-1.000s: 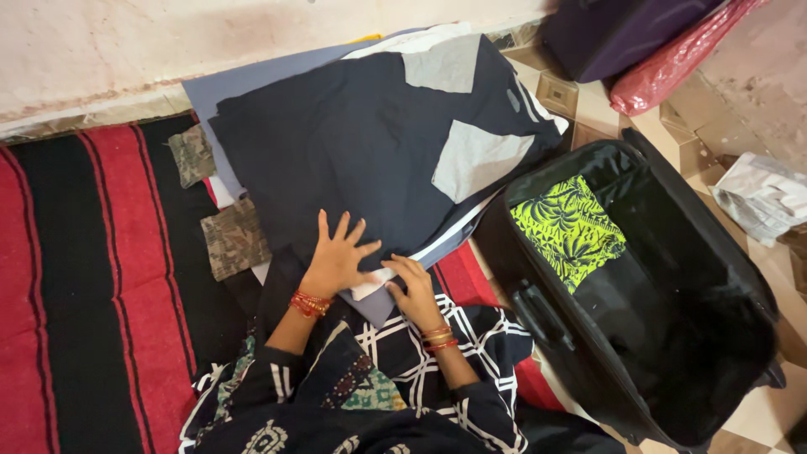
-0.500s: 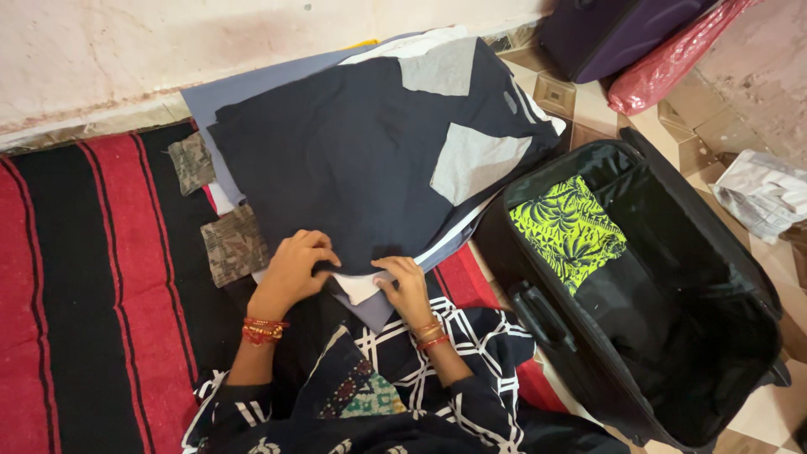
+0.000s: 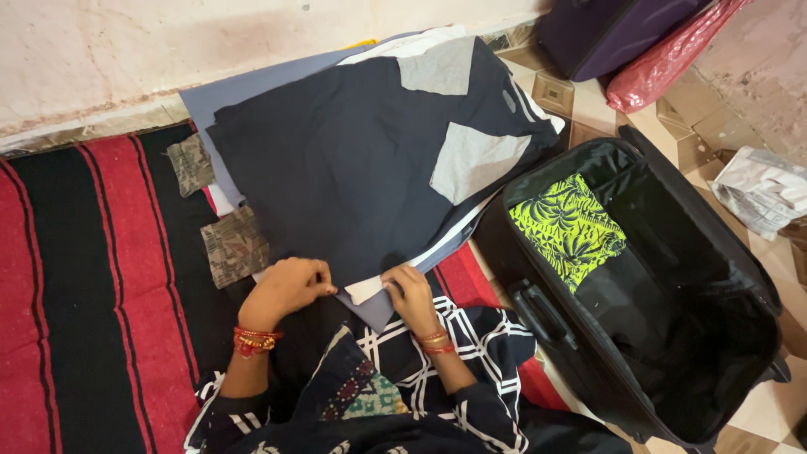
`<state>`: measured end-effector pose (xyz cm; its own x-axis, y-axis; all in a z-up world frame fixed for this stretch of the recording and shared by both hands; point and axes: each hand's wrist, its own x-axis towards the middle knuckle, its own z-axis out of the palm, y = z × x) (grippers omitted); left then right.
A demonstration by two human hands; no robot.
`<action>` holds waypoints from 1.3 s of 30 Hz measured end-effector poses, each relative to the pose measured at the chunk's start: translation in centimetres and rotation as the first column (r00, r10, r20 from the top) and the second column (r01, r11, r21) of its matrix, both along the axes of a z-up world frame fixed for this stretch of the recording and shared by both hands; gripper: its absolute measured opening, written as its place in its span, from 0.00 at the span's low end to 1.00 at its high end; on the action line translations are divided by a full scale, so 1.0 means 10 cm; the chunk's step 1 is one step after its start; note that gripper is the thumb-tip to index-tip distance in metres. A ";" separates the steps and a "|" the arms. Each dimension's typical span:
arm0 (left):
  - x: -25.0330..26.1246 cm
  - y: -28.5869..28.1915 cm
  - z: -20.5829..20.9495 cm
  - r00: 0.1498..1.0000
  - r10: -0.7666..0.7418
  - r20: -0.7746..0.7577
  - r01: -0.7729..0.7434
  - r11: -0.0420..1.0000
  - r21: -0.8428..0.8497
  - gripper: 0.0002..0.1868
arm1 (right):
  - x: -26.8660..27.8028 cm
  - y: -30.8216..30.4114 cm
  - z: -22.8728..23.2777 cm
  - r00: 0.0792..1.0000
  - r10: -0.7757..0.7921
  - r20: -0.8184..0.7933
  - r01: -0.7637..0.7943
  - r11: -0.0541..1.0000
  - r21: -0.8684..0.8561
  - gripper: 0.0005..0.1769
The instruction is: The person folds a black and grey t-shirt and places it into a black suitcase, then picks up a green patterned shirt, unfolds it, and smooths it out.
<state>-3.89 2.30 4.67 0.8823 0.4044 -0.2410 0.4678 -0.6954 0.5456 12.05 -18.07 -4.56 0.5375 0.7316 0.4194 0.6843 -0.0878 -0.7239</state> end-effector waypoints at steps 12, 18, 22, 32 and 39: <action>1.13 0.00 -0.98 0.935 -0.272 0.227 0.118 0.844 0.523 0.37 | 0.00 -0.09 -0.14 1.000 0.008 0.026 -0.005 0.995 -0.101 0.28; 1.32 -0.06 -1.25 0.946 -0.290 0.147 0.161 0.811 0.563 0.39 | 0.18 -0.17 -0.20 0.996 -0.075 -0.041 0.074 0.997 -0.031 0.22; 1.42 -0.15 -1.18 0.931 -0.336 0.144 0.253 0.878 0.407 0.28 | 0.46 -0.34 -0.01 0.975 -0.219 0.022 0.219 0.976 0.019 0.18; 2.12 -0.76 -0.63 0.791 -0.503 0.348 0.456 0.864 0.213 0.36 | 0.94 -1.28 0.76 0.627 -0.735 0.257 0.687 0.678 0.263 0.09; 2.51 -1.38 -0.32 0.622 -0.470 0.626 0.356 0.882 0.309 0.40 | 1.18 -1.57 0.54 0.470 -0.779 0.415 0.855 0.519 0.006 0.10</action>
